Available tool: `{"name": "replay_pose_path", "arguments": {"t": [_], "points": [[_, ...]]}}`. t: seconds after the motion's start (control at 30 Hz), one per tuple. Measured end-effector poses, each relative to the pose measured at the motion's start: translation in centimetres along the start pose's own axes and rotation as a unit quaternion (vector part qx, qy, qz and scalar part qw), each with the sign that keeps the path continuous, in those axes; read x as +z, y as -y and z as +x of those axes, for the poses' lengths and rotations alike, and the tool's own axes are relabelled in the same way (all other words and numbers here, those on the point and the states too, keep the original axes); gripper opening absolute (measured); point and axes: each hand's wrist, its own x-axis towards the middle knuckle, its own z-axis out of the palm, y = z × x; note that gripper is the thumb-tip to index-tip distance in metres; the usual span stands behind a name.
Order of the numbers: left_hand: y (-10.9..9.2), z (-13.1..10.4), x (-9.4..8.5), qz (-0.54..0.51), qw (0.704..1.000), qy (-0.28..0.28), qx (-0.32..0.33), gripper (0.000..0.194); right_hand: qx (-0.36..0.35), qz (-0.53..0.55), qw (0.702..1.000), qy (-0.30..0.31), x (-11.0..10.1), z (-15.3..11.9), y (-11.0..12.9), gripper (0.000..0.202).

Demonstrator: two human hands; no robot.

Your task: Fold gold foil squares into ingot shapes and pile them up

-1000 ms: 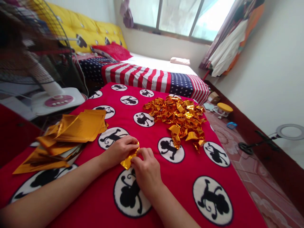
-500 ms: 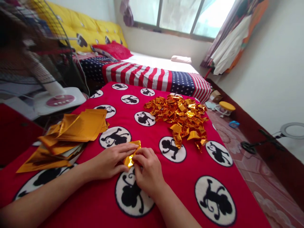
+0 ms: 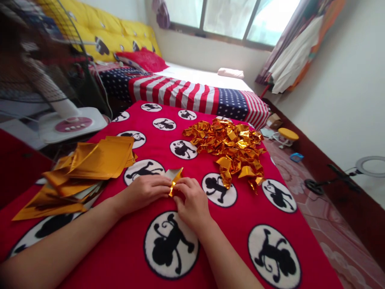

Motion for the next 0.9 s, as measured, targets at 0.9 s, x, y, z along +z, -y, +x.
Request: {"name": "replay_pose_path", "arguments": {"t": [0.9], "points": [[-2.3,0.1,-0.9,-0.077,0.948,0.004,-0.308,0.013,0.089,-0.077,0.992,-0.038,1.5,0.4,0.6,0.012]]}}
